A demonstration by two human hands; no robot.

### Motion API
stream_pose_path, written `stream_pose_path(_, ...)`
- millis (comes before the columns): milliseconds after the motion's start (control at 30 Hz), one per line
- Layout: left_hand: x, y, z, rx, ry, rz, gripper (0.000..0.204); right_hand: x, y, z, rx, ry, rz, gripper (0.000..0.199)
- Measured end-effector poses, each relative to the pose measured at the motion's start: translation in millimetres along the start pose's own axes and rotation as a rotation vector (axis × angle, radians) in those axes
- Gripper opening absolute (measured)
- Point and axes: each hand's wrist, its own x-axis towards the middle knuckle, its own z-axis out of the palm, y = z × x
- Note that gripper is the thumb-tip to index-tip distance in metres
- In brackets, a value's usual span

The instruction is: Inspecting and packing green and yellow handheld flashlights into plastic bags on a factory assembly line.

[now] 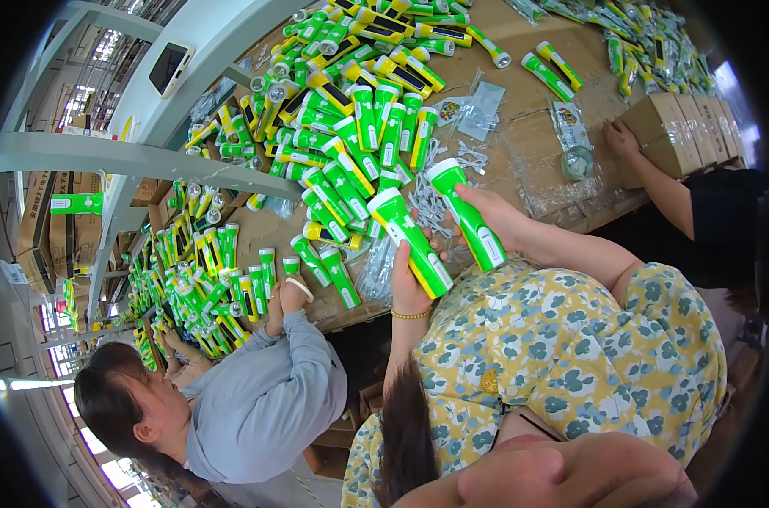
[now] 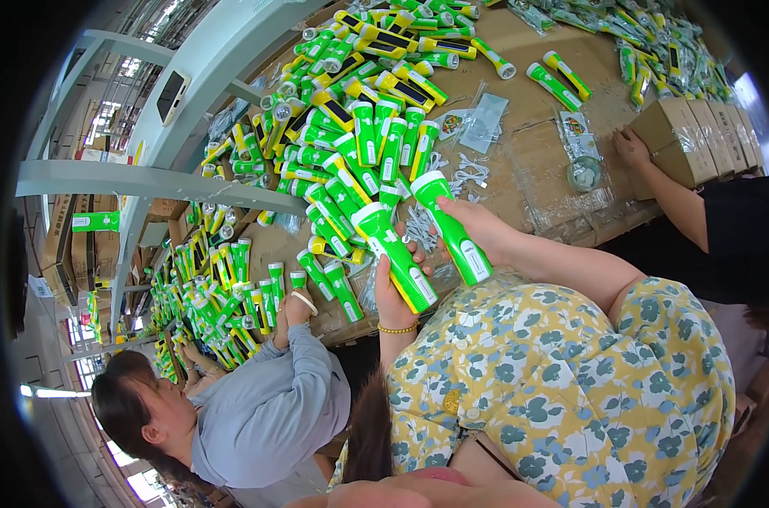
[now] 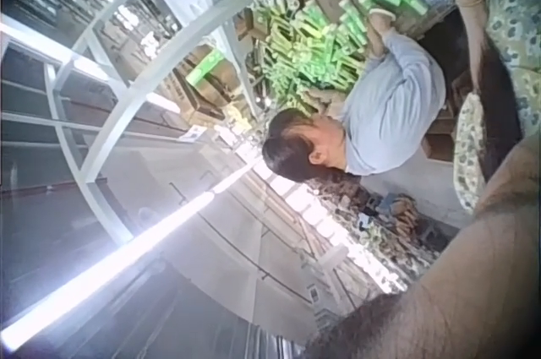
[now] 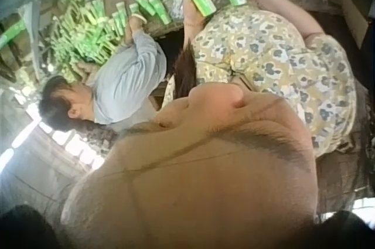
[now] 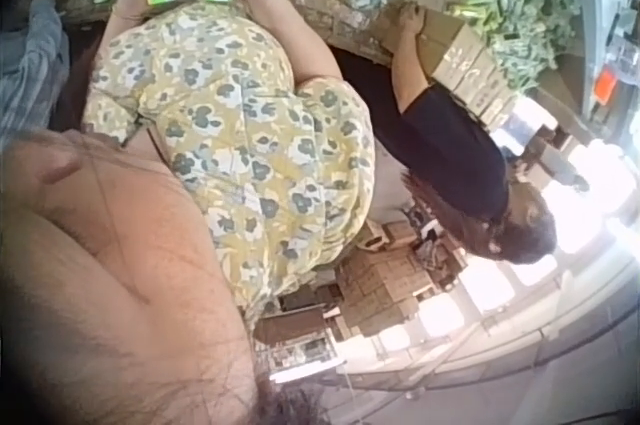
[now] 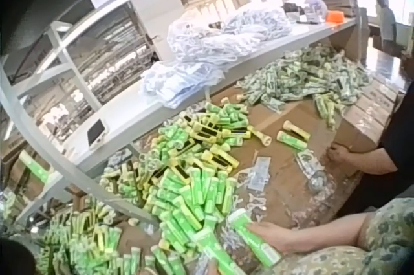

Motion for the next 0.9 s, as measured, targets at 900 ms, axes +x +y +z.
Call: stream_pose_path(900,-2,-7,0,-0.042,0.096,0.004,0.047,-2,15,2,-0.119,-0.093,-0.189,0.046)
